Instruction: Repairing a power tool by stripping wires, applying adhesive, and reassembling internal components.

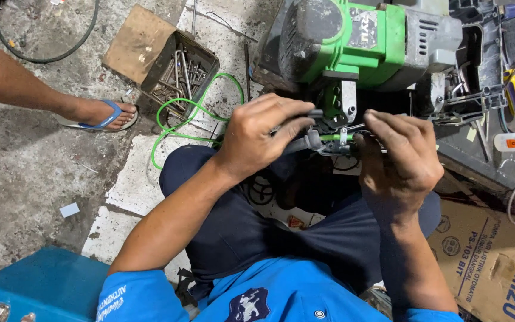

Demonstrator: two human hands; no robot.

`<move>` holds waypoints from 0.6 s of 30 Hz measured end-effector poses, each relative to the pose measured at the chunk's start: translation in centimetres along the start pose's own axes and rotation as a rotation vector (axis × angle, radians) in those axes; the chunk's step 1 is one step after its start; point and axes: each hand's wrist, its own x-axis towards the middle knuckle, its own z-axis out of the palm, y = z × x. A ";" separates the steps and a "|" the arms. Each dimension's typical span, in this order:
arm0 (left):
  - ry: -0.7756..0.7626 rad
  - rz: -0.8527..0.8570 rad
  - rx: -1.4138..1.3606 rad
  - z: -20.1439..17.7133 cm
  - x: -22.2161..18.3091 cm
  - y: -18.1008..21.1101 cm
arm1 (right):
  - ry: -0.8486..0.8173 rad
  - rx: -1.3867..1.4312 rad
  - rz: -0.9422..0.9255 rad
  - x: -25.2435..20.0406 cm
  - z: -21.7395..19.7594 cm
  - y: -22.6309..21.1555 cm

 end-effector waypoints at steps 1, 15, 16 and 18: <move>0.053 -0.071 -0.011 -0.1 0.1 0.0 | -0.012 0.004 0.030 -0.2 0.1 0.2; 0.146 -0.251 -0.119 0.3 -0.2 -1.0 | 0.099 0.008 0.090 -0.1 2.9 0.0; 0.148 -0.241 -0.097 0.5 -0.2 -1.1 | 0.104 0.014 0.102 -0.2 3.0 0.0; 0.145 -0.221 -0.078 0.9 -0.1 -1.1 | 0.117 0.012 0.113 0.1 2.9 -0.1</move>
